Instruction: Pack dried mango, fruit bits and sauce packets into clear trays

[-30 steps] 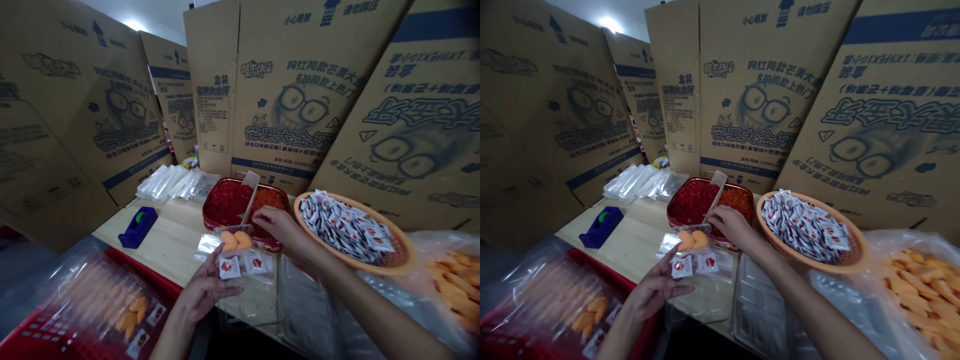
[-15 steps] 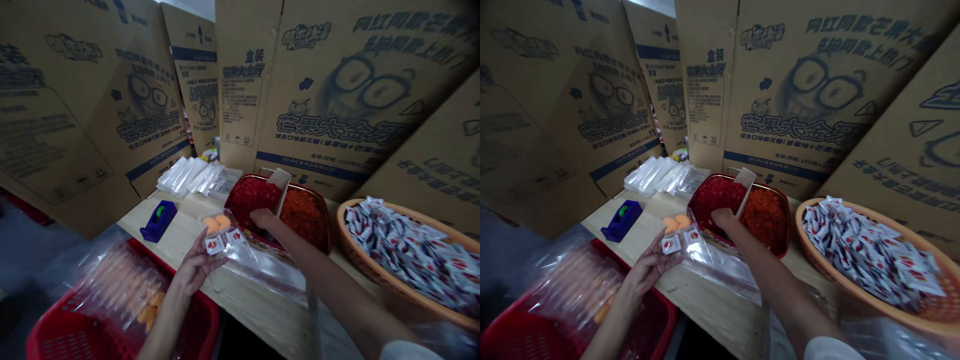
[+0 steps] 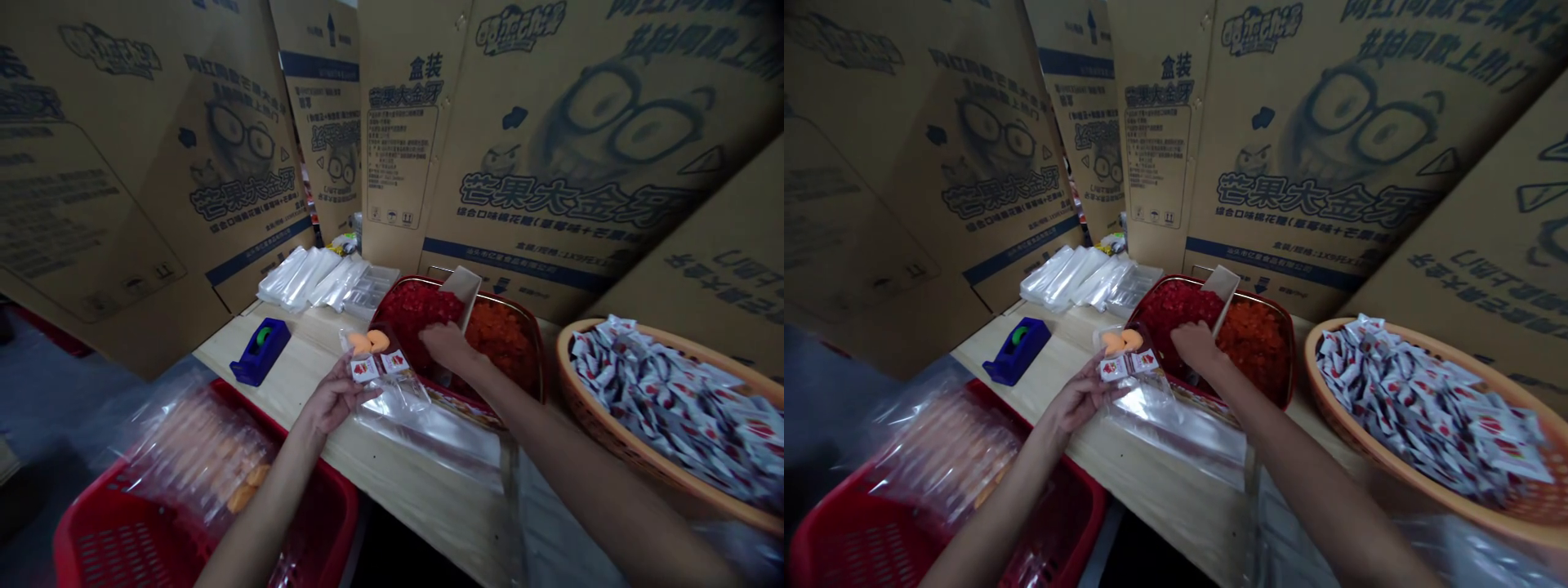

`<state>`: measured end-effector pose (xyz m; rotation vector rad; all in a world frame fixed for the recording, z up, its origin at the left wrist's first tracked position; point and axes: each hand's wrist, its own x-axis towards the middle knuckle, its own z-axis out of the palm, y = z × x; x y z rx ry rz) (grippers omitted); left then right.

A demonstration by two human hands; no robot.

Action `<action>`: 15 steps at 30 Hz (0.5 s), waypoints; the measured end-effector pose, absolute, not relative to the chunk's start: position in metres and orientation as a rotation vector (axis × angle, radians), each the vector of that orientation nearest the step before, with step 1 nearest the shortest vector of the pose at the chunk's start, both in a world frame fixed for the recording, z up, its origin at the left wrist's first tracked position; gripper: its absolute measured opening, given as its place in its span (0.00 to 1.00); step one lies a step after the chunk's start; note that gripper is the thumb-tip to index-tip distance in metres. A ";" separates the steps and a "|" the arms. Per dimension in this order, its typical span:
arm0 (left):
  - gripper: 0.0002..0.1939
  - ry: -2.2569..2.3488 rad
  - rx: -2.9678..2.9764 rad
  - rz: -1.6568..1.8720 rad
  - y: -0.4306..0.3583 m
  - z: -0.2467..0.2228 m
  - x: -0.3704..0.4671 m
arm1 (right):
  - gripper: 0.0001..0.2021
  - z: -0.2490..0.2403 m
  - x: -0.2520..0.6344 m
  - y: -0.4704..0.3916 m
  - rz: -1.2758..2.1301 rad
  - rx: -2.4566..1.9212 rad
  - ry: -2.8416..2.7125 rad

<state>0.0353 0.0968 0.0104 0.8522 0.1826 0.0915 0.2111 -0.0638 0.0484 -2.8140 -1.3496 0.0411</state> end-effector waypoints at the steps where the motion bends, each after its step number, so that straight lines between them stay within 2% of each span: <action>1: 0.39 0.177 0.861 0.083 0.098 0.010 0.036 | 0.15 0.053 0.207 -0.067 -0.011 -2.753 -1.346; 5: 0.37 0.167 0.871 0.083 0.099 0.008 0.040 | 0.09 0.062 0.179 -0.075 0.198 -2.235 -1.383; 8: 0.36 0.157 0.891 0.080 0.096 0.011 0.042 | 0.12 0.062 0.169 -0.082 0.249 -2.023 -1.300; 10: 0.35 0.156 0.905 0.077 0.095 0.013 0.043 | 0.10 0.060 0.178 -0.094 0.040 -2.143 -1.117; 12: 0.35 0.155 0.908 0.078 0.094 0.014 0.043 | 0.10 0.054 0.196 -0.111 -0.099 -2.440 -0.874; 15: 0.36 0.153 0.901 0.076 0.093 0.015 0.043 | 0.10 0.036 0.223 -0.138 0.216 -2.814 -0.741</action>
